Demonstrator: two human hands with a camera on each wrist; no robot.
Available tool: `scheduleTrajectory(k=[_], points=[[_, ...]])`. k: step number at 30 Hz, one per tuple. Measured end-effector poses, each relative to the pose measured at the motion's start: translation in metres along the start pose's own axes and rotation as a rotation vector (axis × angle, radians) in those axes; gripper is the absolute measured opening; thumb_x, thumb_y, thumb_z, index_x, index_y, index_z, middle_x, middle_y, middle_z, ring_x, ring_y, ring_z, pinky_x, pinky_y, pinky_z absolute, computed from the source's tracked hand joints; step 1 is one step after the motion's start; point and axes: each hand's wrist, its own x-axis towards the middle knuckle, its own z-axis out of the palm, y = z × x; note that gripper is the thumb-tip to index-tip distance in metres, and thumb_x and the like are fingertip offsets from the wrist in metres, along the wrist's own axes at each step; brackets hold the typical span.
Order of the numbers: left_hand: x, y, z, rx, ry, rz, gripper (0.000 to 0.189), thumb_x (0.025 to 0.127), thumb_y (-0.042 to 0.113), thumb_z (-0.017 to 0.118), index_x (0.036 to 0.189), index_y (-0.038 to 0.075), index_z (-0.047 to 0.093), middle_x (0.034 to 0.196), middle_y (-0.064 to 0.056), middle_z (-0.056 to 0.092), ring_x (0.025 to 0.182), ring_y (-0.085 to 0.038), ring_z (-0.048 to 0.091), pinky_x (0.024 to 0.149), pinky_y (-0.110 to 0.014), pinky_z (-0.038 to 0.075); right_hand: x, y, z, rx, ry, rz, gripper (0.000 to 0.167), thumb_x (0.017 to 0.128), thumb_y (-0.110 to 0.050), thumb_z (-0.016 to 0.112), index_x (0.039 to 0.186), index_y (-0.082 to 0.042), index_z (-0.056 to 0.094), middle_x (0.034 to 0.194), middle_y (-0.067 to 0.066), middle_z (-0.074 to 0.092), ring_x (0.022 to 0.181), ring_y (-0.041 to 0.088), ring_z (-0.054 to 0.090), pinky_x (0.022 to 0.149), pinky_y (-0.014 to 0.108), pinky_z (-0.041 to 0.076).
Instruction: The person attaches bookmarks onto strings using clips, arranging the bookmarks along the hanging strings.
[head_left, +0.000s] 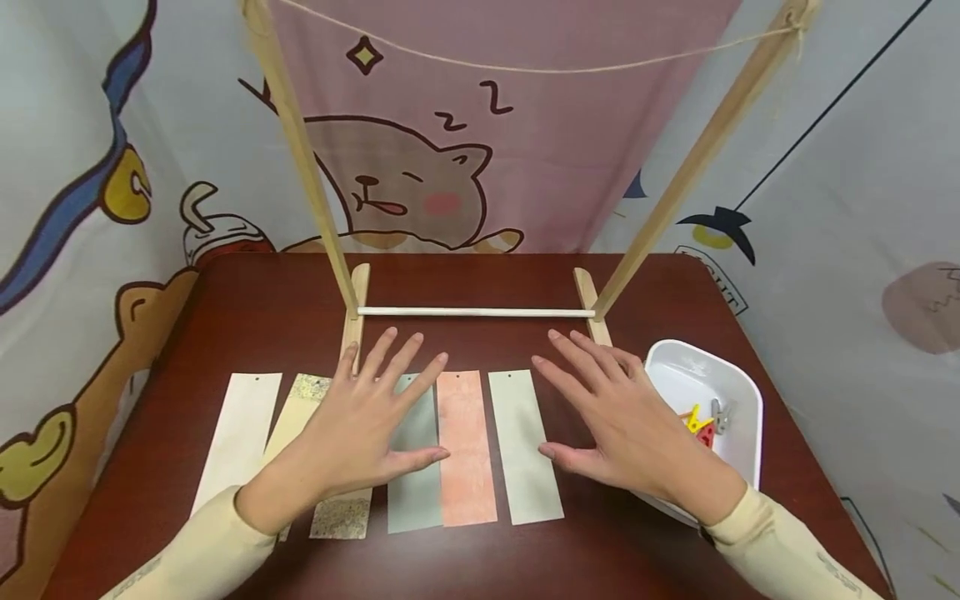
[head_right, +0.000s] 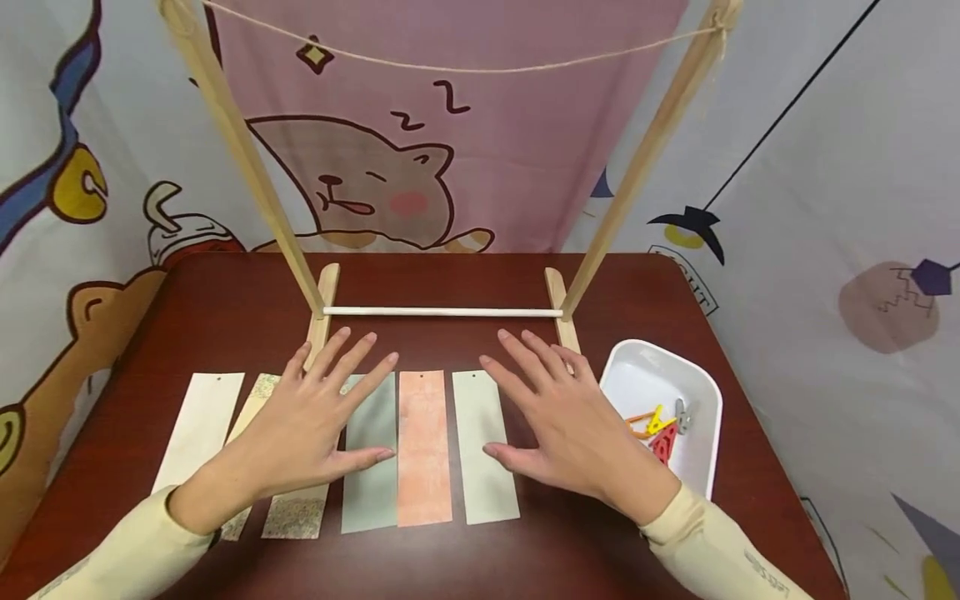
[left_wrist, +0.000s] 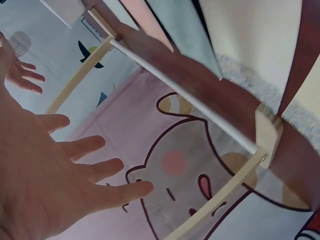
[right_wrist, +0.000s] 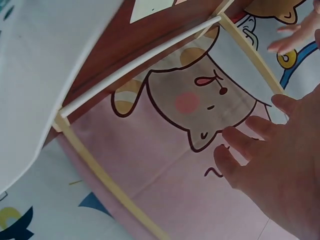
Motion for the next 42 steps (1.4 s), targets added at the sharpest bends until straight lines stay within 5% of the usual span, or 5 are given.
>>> scheduleTrajectory(k=[18,29,42], points=[[-0.014,-0.009,0.031,-0.008,-0.014,-0.054,0.105,0.090,0.087,0.058,0.166,0.015,0.048,0.164,-0.022,0.046,0.150,-0.051,0.041,0.105,-0.076,0.043,-0.039,0.016,0.002,0.047,-0.002,0.132,0.092,0.098,-0.069,0.068,0.168,-0.016,0.042,0.171,0.016,0.037,0.147,0.039,0.044,0.101,0.069,0.043],[-0.021,-0.015,0.044,-0.072,-0.123,-0.101,0.123,0.083,0.090,0.065,0.169,0.007,0.036,0.164,-0.027,0.043,0.154,-0.051,0.035,0.110,-0.076,0.039,-0.066,0.027,0.006,0.068,-0.061,0.259,0.096,0.091,-0.057,0.083,0.167,-0.015,0.043,0.166,0.019,0.043,0.132,0.045,0.056,0.095,0.073,0.047],[-0.026,-0.024,0.060,-0.073,-0.101,-0.141,0.121,0.082,0.086,0.072,0.163,-0.001,0.045,0.160,-0.027,0.047,0.151,-0.053,0.038,0.106,-0.072,0.045,-0.084,0.040,0.015,0.096,-0.120,0.361,0.097,0.093,-0.056,0.082,0.167,-0.011,0.039,0.162,0.023,0.046,0.131,0.049,0.055,0.094,0.079,0.048]])
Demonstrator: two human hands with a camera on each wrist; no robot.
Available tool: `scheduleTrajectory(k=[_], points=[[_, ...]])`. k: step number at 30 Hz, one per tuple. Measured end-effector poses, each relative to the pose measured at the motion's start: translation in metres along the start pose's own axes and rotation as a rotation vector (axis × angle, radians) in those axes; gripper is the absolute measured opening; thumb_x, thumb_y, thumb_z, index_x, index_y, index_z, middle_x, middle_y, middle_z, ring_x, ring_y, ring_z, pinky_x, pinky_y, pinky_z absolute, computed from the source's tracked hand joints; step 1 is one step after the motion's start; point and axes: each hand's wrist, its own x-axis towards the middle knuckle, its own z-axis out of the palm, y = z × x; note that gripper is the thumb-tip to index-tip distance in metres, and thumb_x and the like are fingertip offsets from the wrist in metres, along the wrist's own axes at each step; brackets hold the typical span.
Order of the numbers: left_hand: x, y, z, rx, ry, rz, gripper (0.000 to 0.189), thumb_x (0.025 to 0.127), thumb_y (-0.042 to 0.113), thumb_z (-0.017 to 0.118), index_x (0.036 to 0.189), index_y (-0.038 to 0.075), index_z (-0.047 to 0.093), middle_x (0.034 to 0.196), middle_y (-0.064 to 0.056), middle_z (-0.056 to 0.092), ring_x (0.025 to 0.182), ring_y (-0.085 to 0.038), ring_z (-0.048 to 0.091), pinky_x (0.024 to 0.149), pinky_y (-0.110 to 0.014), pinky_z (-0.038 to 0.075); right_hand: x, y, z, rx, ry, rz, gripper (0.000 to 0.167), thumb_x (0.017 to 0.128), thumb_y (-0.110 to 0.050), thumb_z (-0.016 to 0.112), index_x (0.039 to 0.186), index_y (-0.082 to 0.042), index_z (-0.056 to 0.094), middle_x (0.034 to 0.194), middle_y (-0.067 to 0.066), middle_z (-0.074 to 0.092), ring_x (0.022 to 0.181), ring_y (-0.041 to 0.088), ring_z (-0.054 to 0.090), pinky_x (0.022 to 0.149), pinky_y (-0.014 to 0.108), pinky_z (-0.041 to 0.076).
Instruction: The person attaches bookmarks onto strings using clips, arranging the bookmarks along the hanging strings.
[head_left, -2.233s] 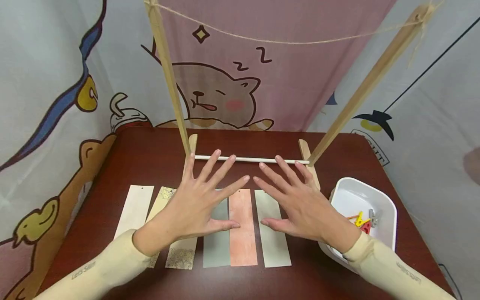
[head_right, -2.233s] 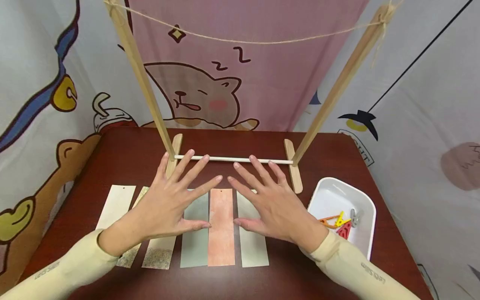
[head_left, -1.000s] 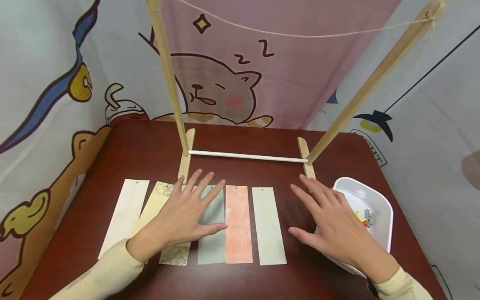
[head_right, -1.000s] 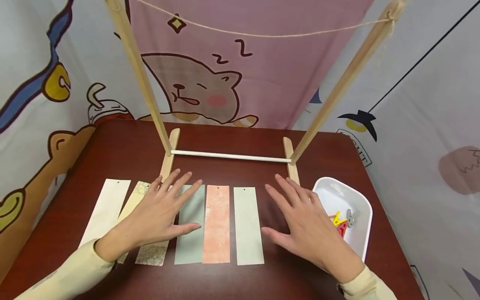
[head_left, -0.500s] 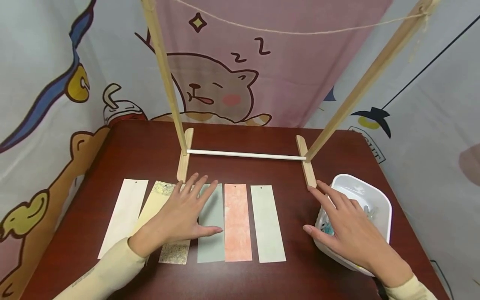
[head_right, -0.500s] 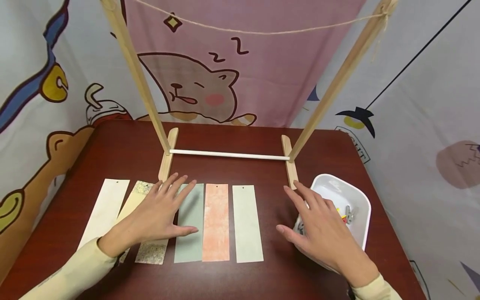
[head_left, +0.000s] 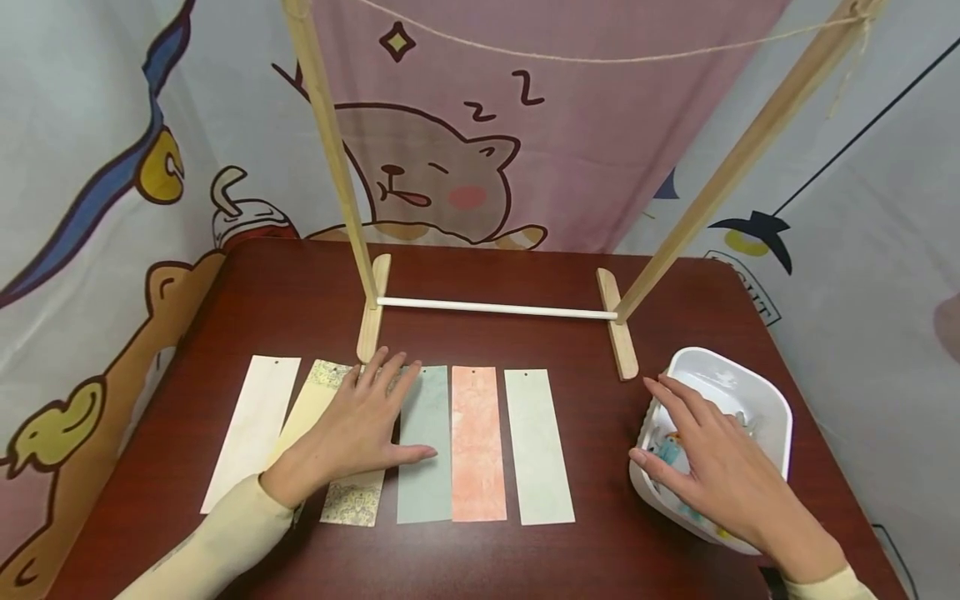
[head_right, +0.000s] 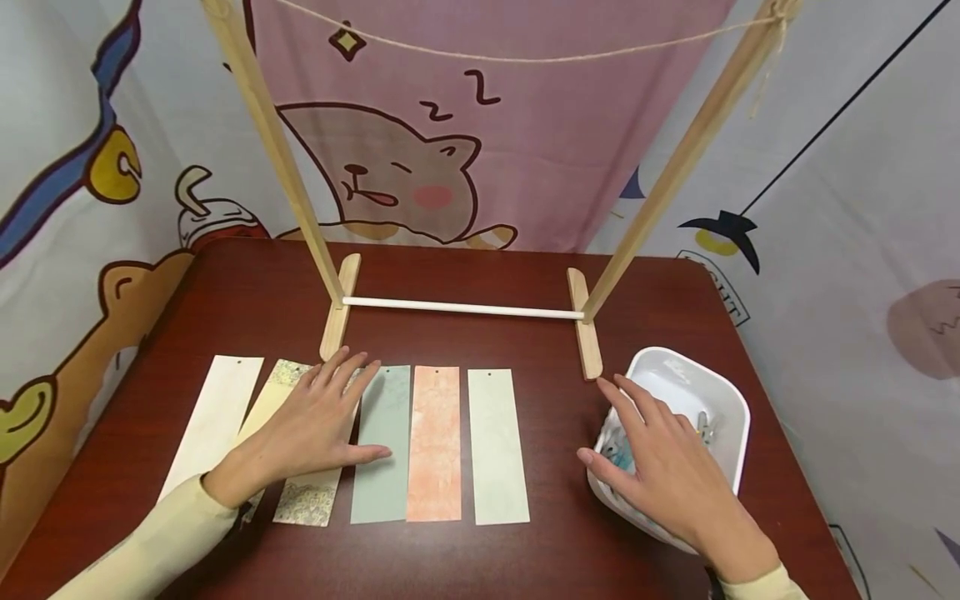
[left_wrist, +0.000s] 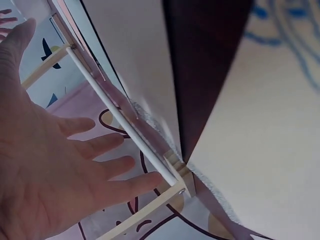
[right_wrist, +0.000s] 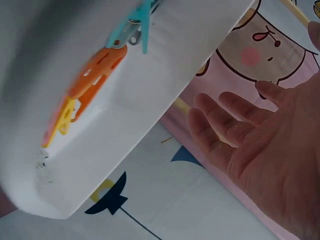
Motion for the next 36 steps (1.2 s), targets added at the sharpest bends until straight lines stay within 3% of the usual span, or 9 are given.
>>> scheduleTrajectory(k=[13,27,36], points=[[0.004,-0.002,0.010,-0.031,0.054,-0.022,0.115,0.083,0.080,0.076,0.156,-0.005,0.049,0.149,-0.026,0.057,0.147,-0.053,0.044,0.106,-0.071,0.047,-0.010,0.011,0.003,0.043,-0.065,0.087,0.095,0.096,-0.056,0.078,0.168,-0.012,0.037,0.160,0.023,0.047,0.130,0.049,0.055,0.098,0.079,0.046],[0.009,-0.006,0.013,-0.044,0.040,-0.071,0.112,0.085,0.078,0.077,0.148,-0.010,0.053,0.147,-0.027,0.057,0.148,-0.054,0.042,0.108,-0.069,0.045,-0.016,0.028,0.013,0.086,-0.087,0.150,0.095,0.099,-0.056,0.076,0.169,-0.012,0.031,0.160,0.024,0.045,0.136,0.050,0.050,0.101,0.081,0.042],[0.011,-0.009,0.009,-0.121,-0.001,-0.123,0.106,0.088,0.074,0.077,0.145,-0.013,0.055,0.146,-0.028,0.056,0.143,-0.053,0.045,0.103,-0.070,0.047,-0.014,0.036,0.018,0.112,-0.170,0.220,0.093,0.102,-0.060,0.070,0.169,-0.010,0.031,0.160,0.027,0.045,0.135,0.051,0.050,0.102,0.080,0.042]])
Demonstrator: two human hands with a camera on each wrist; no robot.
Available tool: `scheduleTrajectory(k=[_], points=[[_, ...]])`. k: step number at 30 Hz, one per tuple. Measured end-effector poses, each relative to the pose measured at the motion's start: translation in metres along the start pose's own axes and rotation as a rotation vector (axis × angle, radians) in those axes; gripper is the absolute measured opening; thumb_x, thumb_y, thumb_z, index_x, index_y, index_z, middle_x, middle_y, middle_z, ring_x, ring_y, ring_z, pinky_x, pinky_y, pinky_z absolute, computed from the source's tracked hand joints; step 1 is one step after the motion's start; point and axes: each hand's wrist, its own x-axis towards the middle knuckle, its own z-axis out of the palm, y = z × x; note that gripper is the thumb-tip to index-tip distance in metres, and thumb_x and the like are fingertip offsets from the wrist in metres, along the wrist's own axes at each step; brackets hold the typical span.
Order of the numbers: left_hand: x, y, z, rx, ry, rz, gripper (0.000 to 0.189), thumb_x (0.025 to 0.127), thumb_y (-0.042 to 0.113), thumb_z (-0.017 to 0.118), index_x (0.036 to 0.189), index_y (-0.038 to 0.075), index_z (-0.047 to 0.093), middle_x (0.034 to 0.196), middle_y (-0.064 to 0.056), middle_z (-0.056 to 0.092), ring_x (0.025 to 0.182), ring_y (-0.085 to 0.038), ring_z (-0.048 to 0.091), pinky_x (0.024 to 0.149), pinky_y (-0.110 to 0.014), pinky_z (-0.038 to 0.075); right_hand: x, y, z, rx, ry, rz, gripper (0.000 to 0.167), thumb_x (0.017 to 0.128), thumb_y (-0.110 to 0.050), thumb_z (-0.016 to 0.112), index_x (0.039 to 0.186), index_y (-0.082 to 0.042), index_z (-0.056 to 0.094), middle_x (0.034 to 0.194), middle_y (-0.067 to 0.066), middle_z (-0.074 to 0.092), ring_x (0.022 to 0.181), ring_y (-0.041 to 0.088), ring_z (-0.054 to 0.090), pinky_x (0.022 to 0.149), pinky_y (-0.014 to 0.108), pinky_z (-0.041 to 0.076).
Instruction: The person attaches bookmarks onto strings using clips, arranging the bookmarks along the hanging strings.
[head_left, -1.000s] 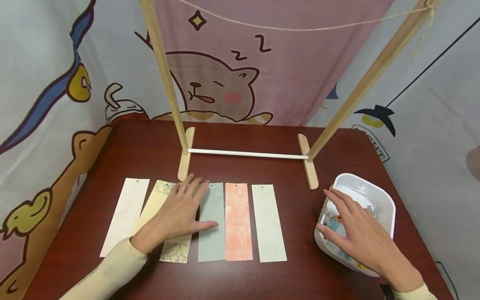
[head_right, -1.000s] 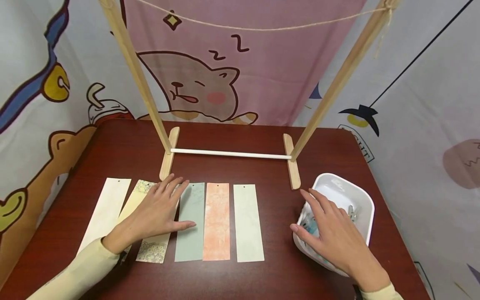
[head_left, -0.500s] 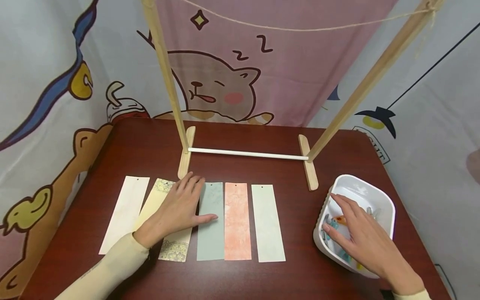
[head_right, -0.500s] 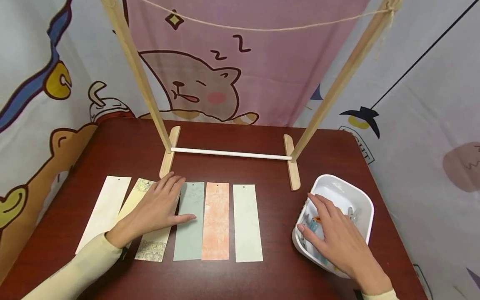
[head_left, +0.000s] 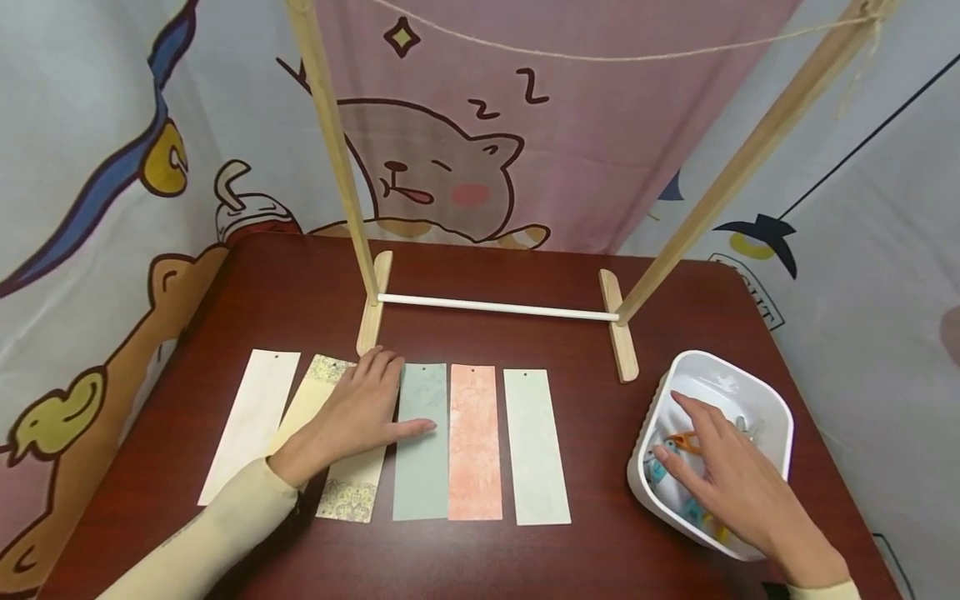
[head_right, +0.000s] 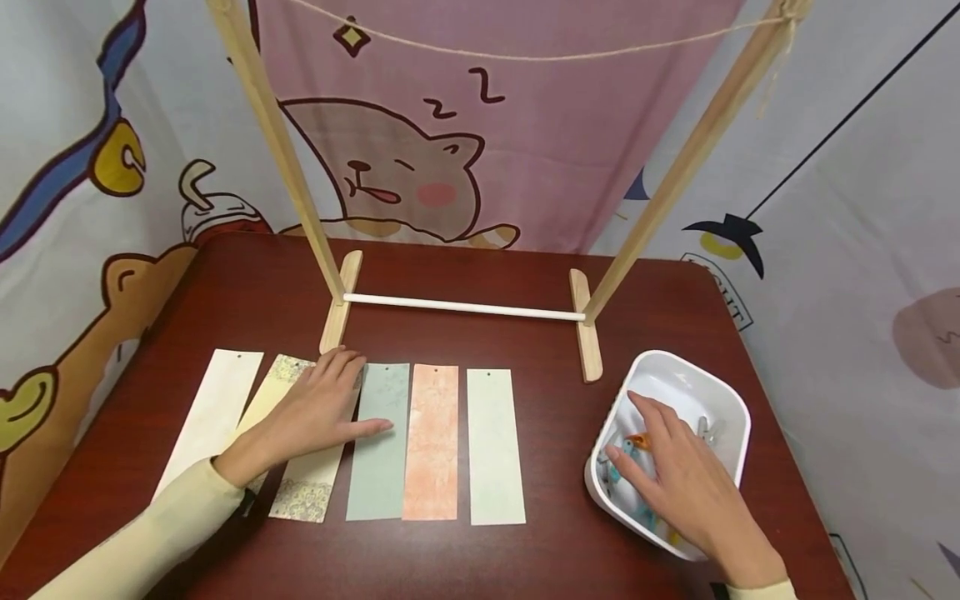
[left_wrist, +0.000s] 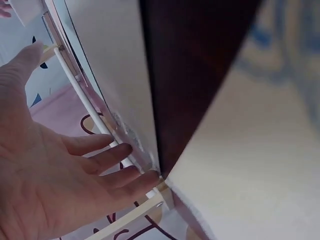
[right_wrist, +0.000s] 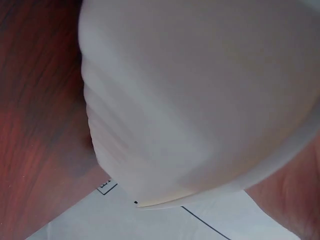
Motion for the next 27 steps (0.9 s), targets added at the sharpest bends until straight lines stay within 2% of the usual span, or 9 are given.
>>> scheduleTrajectory(k=[7,12,17,22,27], points=[[0.003,0.003,-0.009,0.018,-0.031,-0.064,0.103,0.084,0.067,0.086,0.143,-0.011,0.055,0.141,-0.028,0.057,0.139,-0.051,0.048,0.100,-0.069,0.049,0.002,0.005,0.007,0.039,0.048,-0.058,0.084,0.104,-0.054,0.070,0.167,-0.010,0.034,0.159,0.022,0.049,0.133,0.044,0.054,0.105,0.074,0.046],[0.006,0.008,-0.005,0.005,-0.067,-0.071,0.100,0.084,0.067,0.086,0.136,-0.013,0.057,0.135,-0.029,0.057,0.133,-0.048,0.049,0.096,-0.067,0.050,-0.005,0.012,0.007,0.033,0.055,-0.036,0.079,0.106,-0.051,0.069,0.165,-0.010,0.038,0.155,0.020,0.051,0.124,0.038,0.059,0.101,0.069,0.051],[0.007,0.008,-0.002,0.009,-0.056,-0.076,0.098,0.082,0.065,0.089,0.133,-0.013,0.058,0.134,-0.029,0.056,0.134,-0.049,0.047,0.095,-0.068,0.050,-0.002,0.016,0.009,0.027,0.052,-0.060,0.072,0.106,-0.049,0.070,0.161,-0.011,0.044,0.151,0.018,0.054,0.123,0.036,0.060,0.100,0.067,0.052],[0.008,0.007,0.000,0.003,-0.060,-0.073,0.096,0.082,0.061,0.091,0.135,-0.011,0.057,0.134,-0.030,0.055,0.135,-0.050,0.046,0.095,-0.068,0.049,-0.001,0.020,0.015,0.006,0.063,-0.116,0.070,0.098,-0.030,0.078,0.158,-0.011,0.048,0.153,0.019,0.050,0.129,0.041,0.057,0.102,0.069,0.050],[0.011,0.007,-0.001,0.007,-0.072,-0.065,0.093,0.082,0.060,0.092,0.136,-0.008,0.058,0.134,-0.029,0.054,0.134,-0.050,0.047,0.094,-0.068,0.049,-0.002,0.025,0.018,-0.012,0.092,-0.171,0.069,0.087,-0.016,0.081,0.151,-0.011,0.054,0.152,0.020,0.051,0.125,0.042,0.057,0.099,0.068,0.050]])
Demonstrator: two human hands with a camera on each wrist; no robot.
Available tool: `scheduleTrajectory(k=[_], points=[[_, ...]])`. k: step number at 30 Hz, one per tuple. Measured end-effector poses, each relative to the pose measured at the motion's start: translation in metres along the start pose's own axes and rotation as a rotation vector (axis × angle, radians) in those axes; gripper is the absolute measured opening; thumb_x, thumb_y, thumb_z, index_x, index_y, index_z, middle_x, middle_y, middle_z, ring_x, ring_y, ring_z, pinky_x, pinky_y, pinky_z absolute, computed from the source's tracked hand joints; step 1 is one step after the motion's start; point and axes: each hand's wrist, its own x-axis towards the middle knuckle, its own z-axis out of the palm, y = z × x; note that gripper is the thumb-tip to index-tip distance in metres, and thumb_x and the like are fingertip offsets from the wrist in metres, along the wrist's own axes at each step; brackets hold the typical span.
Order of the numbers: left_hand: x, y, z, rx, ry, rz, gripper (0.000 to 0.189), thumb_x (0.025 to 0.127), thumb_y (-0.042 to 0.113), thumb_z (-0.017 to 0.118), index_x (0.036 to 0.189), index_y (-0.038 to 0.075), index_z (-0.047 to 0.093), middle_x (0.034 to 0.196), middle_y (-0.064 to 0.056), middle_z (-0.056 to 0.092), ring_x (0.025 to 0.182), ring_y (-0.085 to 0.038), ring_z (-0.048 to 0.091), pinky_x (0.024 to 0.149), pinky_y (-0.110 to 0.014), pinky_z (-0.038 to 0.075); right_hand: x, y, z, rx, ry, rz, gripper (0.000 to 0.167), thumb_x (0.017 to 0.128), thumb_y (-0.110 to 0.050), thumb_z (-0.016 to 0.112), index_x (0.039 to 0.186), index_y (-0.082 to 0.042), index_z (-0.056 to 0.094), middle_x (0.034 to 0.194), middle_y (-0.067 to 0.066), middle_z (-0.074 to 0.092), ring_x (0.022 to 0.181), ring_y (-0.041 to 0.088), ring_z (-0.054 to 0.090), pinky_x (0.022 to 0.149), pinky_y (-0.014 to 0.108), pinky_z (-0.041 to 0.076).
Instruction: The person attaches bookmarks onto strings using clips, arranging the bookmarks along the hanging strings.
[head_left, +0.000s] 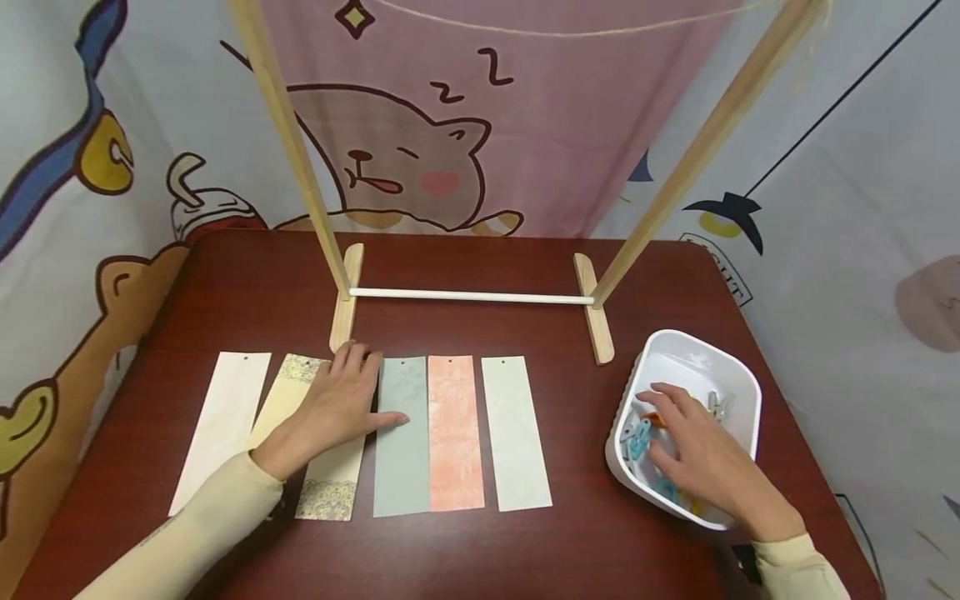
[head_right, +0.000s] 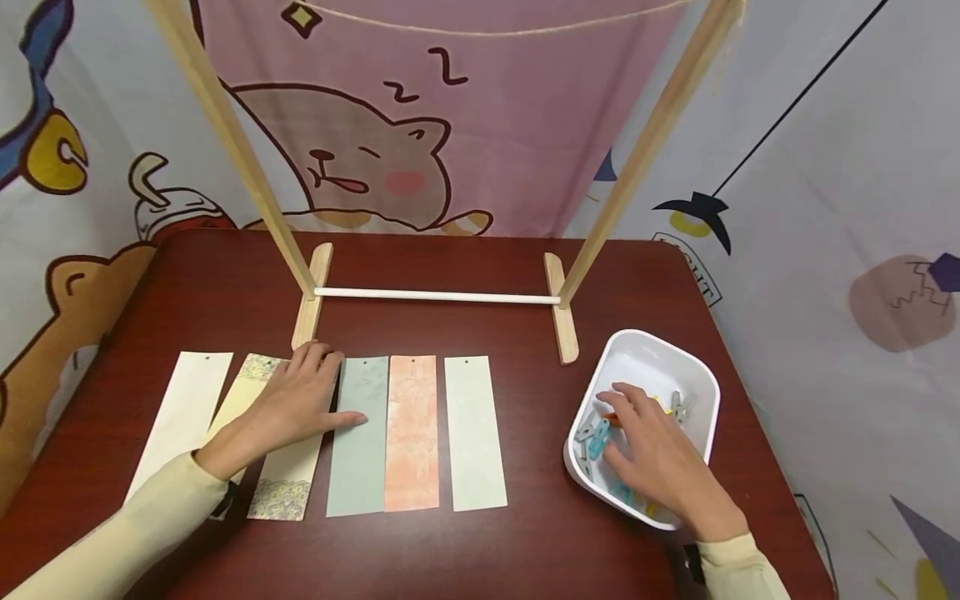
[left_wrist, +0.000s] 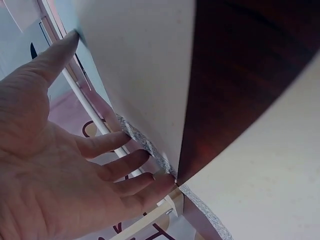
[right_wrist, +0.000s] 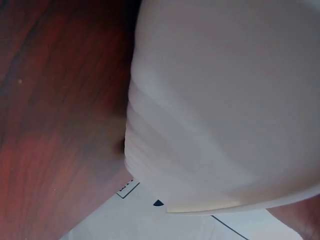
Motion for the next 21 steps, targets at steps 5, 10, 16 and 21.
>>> scheduleTrajectory(k=[5,10,16,21], points=[[0.003,-0.002,0.001,-0.002,-0.022,-0.009,0.095,0.081,0.061,0.092,0.138,-0.006,0.057,0.135,-0.030,0.052,0.135,-0.050,0.046,0.098,-0.069,0.047,0.002,0.003,0.002,0.009,-0.002,-0.006,0.067,0.085,-0.014,0.084,0.147,-0.008,0.058,0.147,0.022,0.054,0.123,0.044,0.060,0.099,0.069,0.050],[0.008,-0.003,0.002,-0.028,-0.024,-0.007,0.092,0.079,0.059,0.095,0.132,-0.005,0.056,0.133,-0.029,0.052,0.133,-0.050,0.046,0.098,-0.068,0.046,0.001,0.009,0.006,-0.008,0.037,-0.046,0.060,0.080,-0.009,0.088,0.135,-0.007,0.065,0.139,0.023,0.059,0.116,0.045,0.063,0.096,0.068,0.051],[0.010,-0.004,0.004,-0.100,0.009,-0.023,0.091,0.073,0.051,0.101,0.127,-0.002,0.050,0.121,-0.021,0.050,0.121,-0.043,0.048,0.089,-0.060,0.041,0.000,0.013,0.011,-0.001,0.051,-0.052,0.052,0.077,-0.006,0.091,0.124,-0.006,0.070,0.130,0.021,0.062,0.111,0.044,0.064,0.095,0.068,0.050],[0.013,-0.005,0.009,-0.224,0.071,-0.031,0.078,0.078,0.033,0.102,0.124,-0.003,0.049,0.116,-0.016,0.051,0.116,-0.041,0.048,0.087,-0.055,0.035,0.004,0.016,0.010,-0.004,0.035,-0.035,0.042,0.079,-0.006,0.094,0.114,-0.007,0.072,0.120,0.016,0.066,0.102,0.035,0.066,0.092,0.063,0.055]])
